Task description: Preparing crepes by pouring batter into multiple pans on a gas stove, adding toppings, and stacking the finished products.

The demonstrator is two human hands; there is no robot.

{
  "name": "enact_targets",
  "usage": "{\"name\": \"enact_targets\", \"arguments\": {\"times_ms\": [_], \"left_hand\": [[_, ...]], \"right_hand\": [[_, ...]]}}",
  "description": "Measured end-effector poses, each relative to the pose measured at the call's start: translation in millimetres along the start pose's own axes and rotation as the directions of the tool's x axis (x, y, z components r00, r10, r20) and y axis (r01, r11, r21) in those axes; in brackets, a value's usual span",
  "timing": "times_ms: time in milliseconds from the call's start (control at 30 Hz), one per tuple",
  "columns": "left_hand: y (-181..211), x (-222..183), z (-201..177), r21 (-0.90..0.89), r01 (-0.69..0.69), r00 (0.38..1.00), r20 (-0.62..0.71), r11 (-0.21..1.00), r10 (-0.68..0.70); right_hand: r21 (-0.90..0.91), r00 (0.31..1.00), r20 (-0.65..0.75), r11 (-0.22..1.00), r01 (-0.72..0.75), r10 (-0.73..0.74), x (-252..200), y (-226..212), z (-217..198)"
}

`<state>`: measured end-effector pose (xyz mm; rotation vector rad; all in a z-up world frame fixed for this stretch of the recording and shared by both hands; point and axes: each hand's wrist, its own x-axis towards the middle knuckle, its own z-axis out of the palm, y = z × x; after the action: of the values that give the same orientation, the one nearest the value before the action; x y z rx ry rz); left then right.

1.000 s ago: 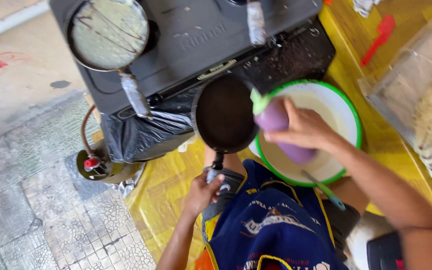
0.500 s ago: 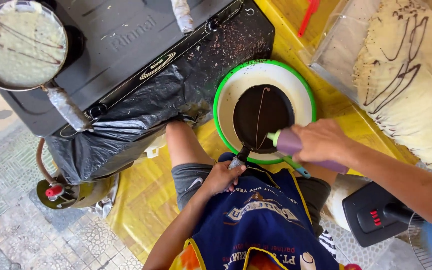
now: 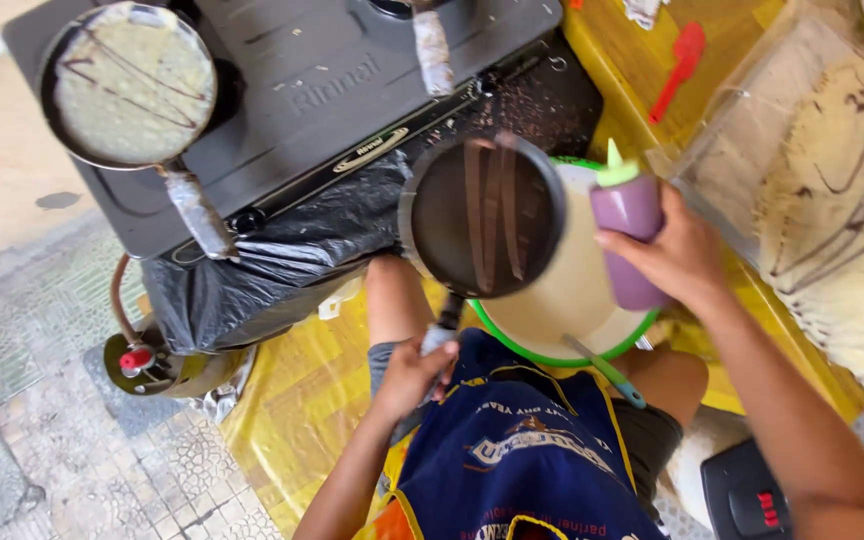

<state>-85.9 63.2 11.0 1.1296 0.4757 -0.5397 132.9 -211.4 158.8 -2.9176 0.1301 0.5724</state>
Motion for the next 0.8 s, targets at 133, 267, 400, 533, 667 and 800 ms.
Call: {"name": "enact_targets", "arguments": {"times_ms": [133, 267, 400, 533, 667, 800], "left_hand": [[4, -44, -50, -0.018, -0.16, 0.855, -0.503, 0.987, 0.13], [17, -93, -81, 0.149, -0.192, 0.53, -0.816, 0.97, 0.231], [22, -110, -76, 0.264, -0.407, 0.492, -0.744, 0.875, 0.453], [14, -100, -56, 0.216, -0.367, 0.636, -0.651, 0.905, 0.414], [19, -68, -28, 0.235, -0.071, 0.855, -0.486, 0.969, 0.18], [-10, -7, -15, 0.505, -0.082, 0.9, -0.332, 0.859, 0.282]], "right_hand": [[0.511, 0.946, -0.228, 0.799, 0.318, -0.231, 53, -95, 87], [0.6, 0.854, -0.317, 0.61, 0.517, -0.412, 89, -206, 175], [0.71, 0.802, -0.391, 0.407, 0.575, -0.452, 94, -243, 211], [0.61, 0.732, -0.392, 0.438, 0.66, -0.557, 100, -191, 224], [0.005, 0.871, 0.127, 0.879, 0.477, -0.474, 39, -62, 177], [-0.432, 0.973, 0.221, 0.888, 0.16, -0.067, 23, 150, 281]]}}
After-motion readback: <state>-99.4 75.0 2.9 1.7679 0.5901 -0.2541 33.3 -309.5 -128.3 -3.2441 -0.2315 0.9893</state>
